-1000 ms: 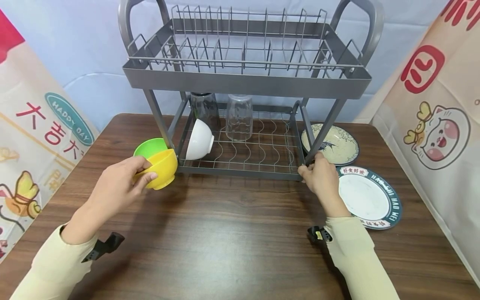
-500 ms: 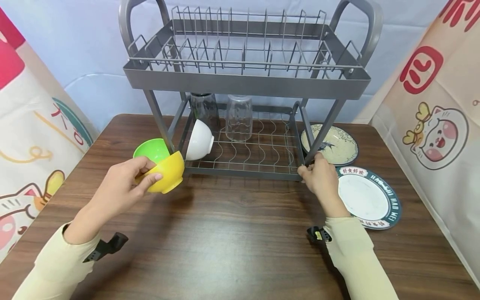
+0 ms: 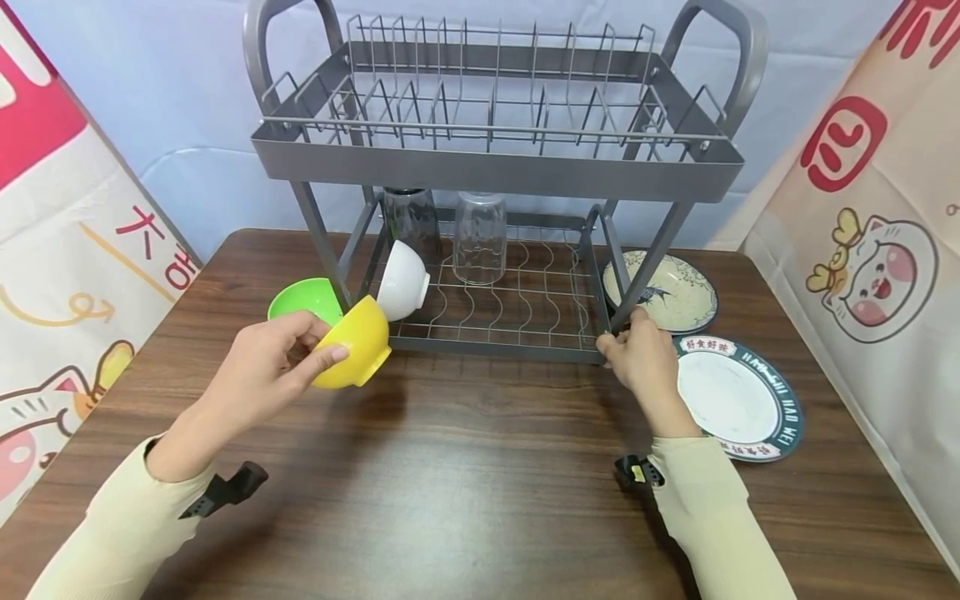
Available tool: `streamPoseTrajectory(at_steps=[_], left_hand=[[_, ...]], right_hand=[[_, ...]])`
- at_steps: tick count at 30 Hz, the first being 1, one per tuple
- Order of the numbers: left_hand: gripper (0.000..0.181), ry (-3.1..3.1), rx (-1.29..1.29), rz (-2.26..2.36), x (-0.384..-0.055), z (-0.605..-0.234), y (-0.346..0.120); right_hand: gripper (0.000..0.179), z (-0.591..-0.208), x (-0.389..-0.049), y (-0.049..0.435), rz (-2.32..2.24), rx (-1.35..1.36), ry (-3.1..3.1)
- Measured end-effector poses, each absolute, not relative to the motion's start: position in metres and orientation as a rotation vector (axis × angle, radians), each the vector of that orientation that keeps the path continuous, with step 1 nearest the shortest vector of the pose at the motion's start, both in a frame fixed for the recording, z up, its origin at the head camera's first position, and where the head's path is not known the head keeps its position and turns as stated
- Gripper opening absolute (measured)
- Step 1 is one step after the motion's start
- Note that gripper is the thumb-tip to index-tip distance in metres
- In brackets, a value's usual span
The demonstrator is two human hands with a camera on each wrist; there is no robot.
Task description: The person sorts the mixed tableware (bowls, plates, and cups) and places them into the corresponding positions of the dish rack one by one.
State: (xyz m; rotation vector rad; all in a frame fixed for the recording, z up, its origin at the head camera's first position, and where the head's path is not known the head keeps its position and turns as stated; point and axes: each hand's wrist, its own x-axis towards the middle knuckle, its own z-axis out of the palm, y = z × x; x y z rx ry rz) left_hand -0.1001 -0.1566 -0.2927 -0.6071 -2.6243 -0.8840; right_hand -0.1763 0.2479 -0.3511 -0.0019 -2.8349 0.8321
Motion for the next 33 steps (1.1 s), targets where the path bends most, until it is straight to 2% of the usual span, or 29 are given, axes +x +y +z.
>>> streamPoseTrajectory(at_steps=[16,33], left_hand=[[0.019,-2.419,-0.756,-0.972,-0.107,-0.295,-0.140],[0.018,-2.275,-0.761,-1.147,-0.121,-0.307,-0.125]], right_hand=[[0.030,-0.352,-0.177,0.248,0.831,0.005,-2.839],[0.030,-0.354,-0.175,0.249,0.827,0.028,-2.826]])
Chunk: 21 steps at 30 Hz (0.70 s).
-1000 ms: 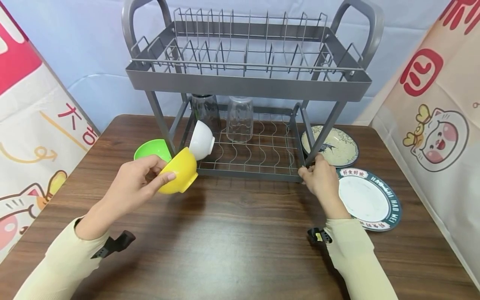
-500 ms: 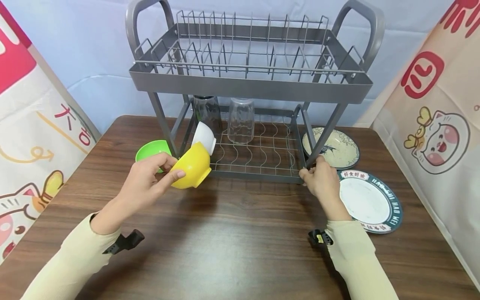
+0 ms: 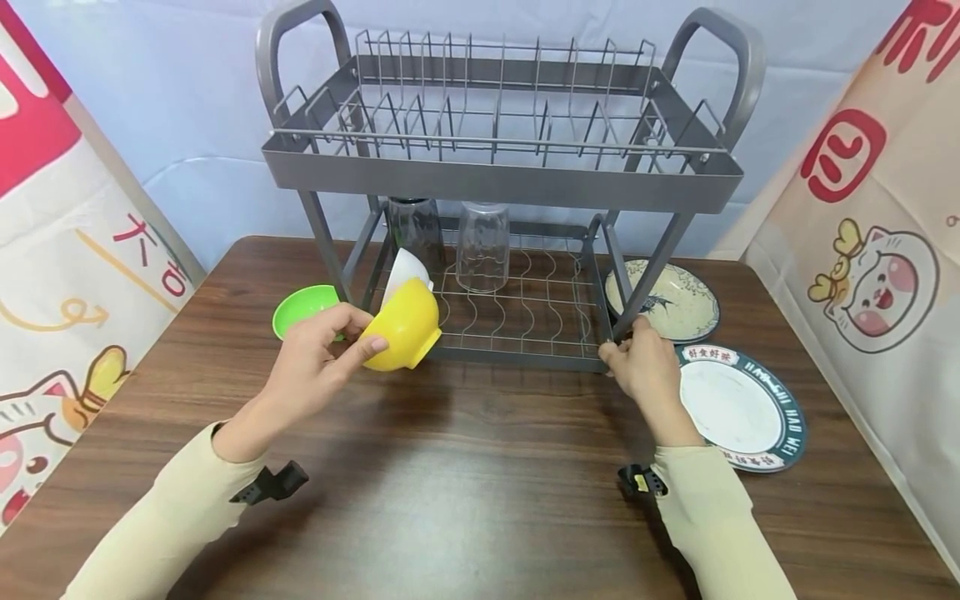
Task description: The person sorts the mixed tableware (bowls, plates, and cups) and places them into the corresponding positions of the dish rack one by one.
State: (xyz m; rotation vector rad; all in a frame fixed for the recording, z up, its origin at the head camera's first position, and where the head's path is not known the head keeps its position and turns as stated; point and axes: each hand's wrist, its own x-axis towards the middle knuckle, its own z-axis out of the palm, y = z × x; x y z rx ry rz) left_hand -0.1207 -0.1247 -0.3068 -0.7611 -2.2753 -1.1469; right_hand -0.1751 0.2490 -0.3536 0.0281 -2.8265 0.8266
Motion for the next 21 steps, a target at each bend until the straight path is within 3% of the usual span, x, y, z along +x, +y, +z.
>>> streamPoseTrajectory(at_steps=[21], left_hand=[[0.015,-2.235,-0.679,-1.327,-0.134,-0.321,-0.097]], right_hand=[[0.029,-0.353,-0.175,0.248,0.829,0.028,-2.824]])
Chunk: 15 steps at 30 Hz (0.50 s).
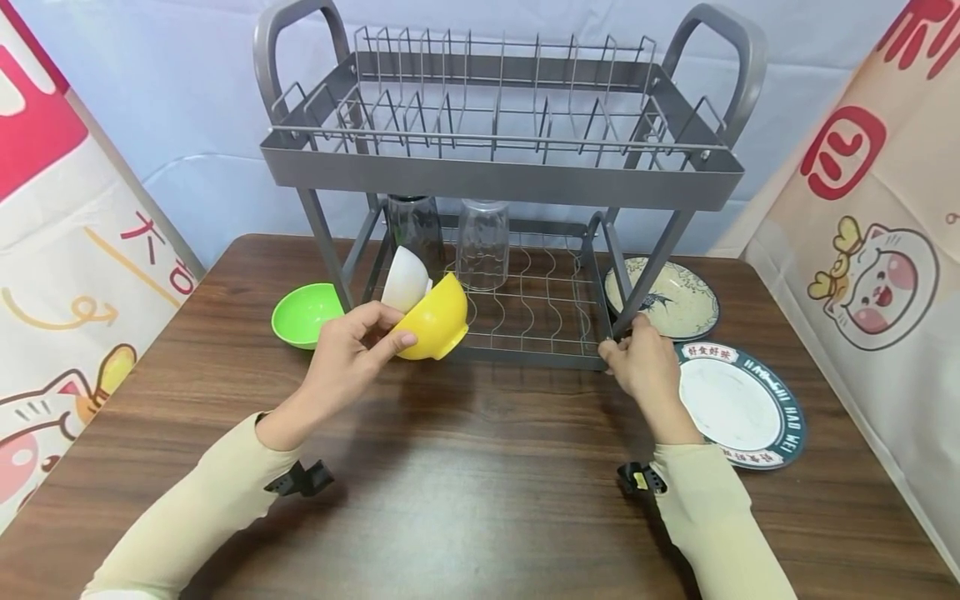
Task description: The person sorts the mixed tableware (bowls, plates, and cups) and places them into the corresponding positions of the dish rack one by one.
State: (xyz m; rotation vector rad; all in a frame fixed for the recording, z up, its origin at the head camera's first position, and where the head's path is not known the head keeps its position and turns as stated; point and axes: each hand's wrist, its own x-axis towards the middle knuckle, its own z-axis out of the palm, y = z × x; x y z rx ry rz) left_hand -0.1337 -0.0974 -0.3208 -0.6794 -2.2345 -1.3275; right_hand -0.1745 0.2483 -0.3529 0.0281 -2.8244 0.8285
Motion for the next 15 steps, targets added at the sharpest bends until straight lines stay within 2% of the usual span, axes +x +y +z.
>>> streamPoseTrajectory(at_steps=[15], left_hand=[[0.014,-2.262,-0.532,-1.341,-0.144,-0.328,-0.090]], right_hand=[[0.028,-0.355,-0.175,0.248,0.821,0.012,-2.818]])
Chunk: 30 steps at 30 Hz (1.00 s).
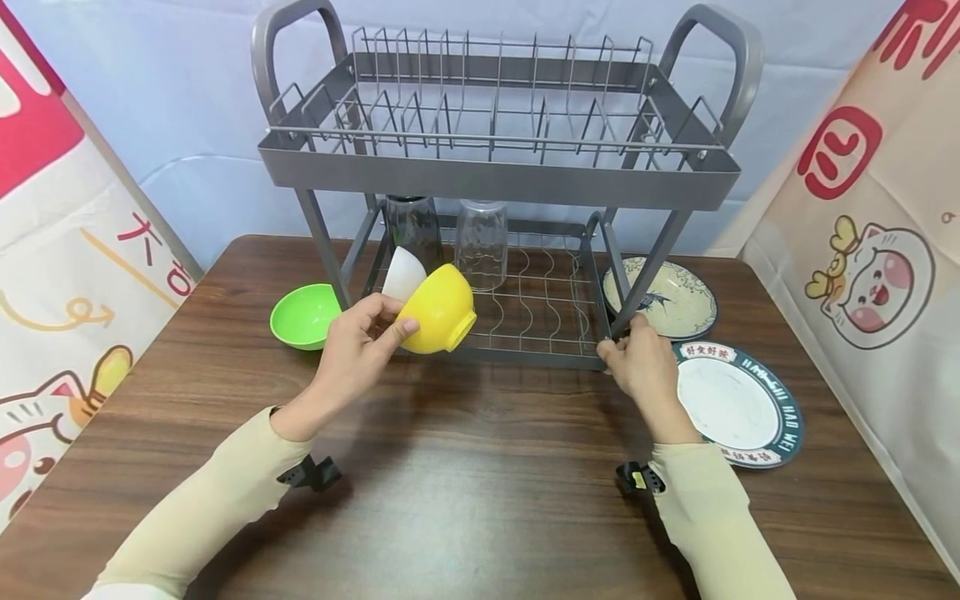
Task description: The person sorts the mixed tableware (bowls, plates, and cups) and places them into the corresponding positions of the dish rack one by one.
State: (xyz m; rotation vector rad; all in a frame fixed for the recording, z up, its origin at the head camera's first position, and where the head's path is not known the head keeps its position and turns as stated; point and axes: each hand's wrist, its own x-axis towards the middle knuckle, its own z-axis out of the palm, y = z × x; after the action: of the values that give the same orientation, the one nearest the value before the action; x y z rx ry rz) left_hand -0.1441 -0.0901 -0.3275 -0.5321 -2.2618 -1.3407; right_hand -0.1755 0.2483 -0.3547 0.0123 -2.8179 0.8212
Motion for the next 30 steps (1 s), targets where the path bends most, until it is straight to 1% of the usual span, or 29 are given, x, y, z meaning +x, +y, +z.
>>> streamPoseTrajectory(at_steps=[13,30], left_hand=[[0.016,-2.303,-0.416,-1.415,-0.165,-0.331,-0.089],[0.015,-2.373,-0.295,-1.510,-0.177,-0.336,-0.084]], right_hand=[[0.027,-0.355,-0.176,0.248,0.828,0.019,-2.809],[0.028,-0.354,-0.177,0.248,0.833,0.004,-2.818]])
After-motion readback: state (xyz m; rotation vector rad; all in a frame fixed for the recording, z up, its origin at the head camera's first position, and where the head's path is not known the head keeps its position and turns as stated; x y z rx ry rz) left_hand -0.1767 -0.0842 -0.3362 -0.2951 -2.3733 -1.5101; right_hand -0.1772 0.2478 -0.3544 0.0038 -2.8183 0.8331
